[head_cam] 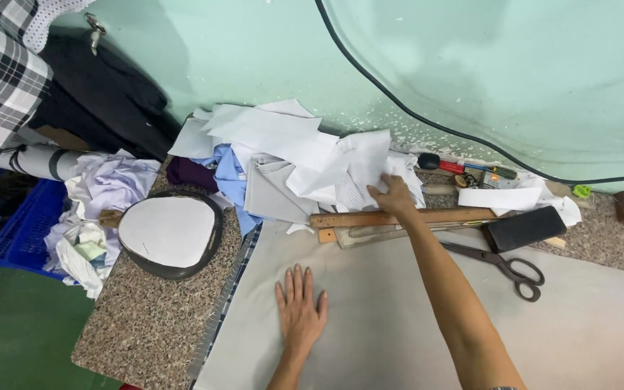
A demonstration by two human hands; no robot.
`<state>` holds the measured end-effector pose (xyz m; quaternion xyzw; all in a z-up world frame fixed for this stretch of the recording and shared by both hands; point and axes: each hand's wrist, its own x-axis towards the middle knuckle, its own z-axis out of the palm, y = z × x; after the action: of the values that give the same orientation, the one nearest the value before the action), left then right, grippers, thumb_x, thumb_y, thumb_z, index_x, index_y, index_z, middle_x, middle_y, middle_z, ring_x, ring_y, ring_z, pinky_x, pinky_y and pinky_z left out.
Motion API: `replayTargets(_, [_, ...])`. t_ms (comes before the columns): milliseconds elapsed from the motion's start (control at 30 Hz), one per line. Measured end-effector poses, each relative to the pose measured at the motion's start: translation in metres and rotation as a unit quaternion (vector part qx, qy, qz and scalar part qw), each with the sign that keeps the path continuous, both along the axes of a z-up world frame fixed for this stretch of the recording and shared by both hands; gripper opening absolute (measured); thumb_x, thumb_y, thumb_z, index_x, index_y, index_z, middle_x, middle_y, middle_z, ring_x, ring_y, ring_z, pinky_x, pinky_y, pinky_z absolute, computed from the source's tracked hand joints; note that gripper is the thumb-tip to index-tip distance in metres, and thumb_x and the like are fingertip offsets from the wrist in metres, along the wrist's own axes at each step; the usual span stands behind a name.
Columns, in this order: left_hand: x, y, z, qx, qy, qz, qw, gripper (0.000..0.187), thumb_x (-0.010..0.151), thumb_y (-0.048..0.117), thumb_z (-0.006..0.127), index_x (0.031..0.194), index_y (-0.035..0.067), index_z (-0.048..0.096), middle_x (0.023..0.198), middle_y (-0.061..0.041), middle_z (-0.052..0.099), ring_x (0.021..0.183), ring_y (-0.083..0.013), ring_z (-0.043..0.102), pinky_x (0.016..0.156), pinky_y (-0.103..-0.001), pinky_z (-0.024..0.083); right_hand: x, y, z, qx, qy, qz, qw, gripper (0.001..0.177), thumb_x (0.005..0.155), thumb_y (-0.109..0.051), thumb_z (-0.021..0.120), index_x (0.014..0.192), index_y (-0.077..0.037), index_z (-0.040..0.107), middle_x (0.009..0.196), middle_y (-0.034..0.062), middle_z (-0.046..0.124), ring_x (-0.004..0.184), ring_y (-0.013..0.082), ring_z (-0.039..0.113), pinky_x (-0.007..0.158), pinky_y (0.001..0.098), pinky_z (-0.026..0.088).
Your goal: The person cuts a small white rectangular piece of fabric using large shears on a work table. They then use an electric iron to press the fabric flat. Finally, they unfold a larger white fabric piece and smooth it out on the table.
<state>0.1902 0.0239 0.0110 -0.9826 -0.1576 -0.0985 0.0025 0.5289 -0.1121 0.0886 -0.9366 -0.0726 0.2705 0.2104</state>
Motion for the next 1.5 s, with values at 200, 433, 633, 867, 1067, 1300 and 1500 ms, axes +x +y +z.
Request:
replayTargets(200, [-0.003,-0.001,0.004,-0.087,0.022,-0.01,0.996,0.071,0.103,0.055,0.032,0.159,0.011,0.03,0.168,-0.014,0.023,0.155,-0.0327,0.018,0.124,-0.056,0.006,-0.058,-0.084,0.139,0.31,-0.17,-0.078,0.932,0.073,0.097,-0.051,0.053,0.149,0.001,0.046,0.143,0.0173,0.045,0.131,0.0329,0.05,0.107,0.047,0.051])
replayTargets(433, [-0.005,-0.005,0.01,-0.098,0.062,0.008,0.993,0.072,0.103,0.058,0.022,0.16,0.014,0.028,0.169,-0.012,0.021,0.156,-0.031,0.015,0.125,-0.054,0.003,-0.197,-0.263,0.2,0.379,-0.415,-0.076,0.824,0.05,0.105,-0.022,0.058,0.147,0.005,0.056,0.137,0.0189,0.046,0.123,0.0268,0.049,0.078,0.0286,0.041])
replayTargets(633, [-0.007,-0.007,-0.009,-0.083,0.041,0.004,0.996,0.074,0.102,0.059,0.027,0.16,0.012,0.033,0.167,-0.014,0.029,0.155,-0.0331,0.022,0.124,-0.057,0.008,-0.293,-0.386,0.188,0.338,-0.603,-0.293,0.661,0.032,0.121,-0.018,0.066,0.138,0.008,0.058,0.14,0.0175,0.056,0.133,0.0294,0.053,0.115,0.0475,0.046])
replayTargets(867, [-0.007,-0.009,-0.018,-0.072,0.015,0.001,0.997,0.076,0.104,0.059,0.031,0.161,0.009,0.04,0.166,-0.02,0.036,0.156,-0.0366,0.026,0.123,-0.059,0.013,-0.294,-0.327,0.211,0.29,-0.719,0.014,0.631,0.025,0.099,0.005,0.048,0.074,-0.001,0.052,0.068,0.0122,0.047,0.063,0.0337,0.046,0.061,0.0487,0.034])
replayTargets(1067, [-0.032,-0.005,-0.029,-0.092,-0.032,-0.06,0.993,0.069,0.103,0.042,0.048,0.153,-0.005,0.053,0.16,-0.034,0.045,0.148,-0.0498,0.038,0.112,-0.071,0.026,-0.395,-0.358,0.033,0.281,-0.183,0.276,0.9,0.02,0.103,-0.014,0.056,0.094,-0.005,0.072,0.086,0.0102,0.074,0.074,0.0305,0.07,0.06,0.0435,0.054])
replayTargets(1300, [-0.089,-0.11,-0.072,-0.107,-0.275,-0.028,0.955,0.049,0.113,0.025,0.063,0.134,-0.019,0.07,0.136,-0.044,0.063,0.133,-0.059,0.053,0.111,-0.065,0.041,-0.425,-0.602,-0.009,0.079,-0.341,-0.09,0.932,0.023,0.097,-0.015,0.062,0.114,-0.005,0.073,0.102,0.0116,0.078,0.088,0.0278,0.076,0.079,0.0397,0.061])
replayTargets(1500, [-0.069,-0.323,0.02,-0.096,-0.018,-0.191,0.977,0.085,0.094,0.066,0.045,0.152,0.004,0.044,0.165,-0.017,0.037,0.156,-0.0401,0.027,0.125,-0.066,0.014,-0.403,-0.615,-0.058,0.072,-0.357,-0.04,0.93,0.021,0.096,-0.016,0.064,0.109,-0.003,0.073,0.098,0.0112,0.077,0.084,0.0259,0.075,0.074,0.0369,0.063])
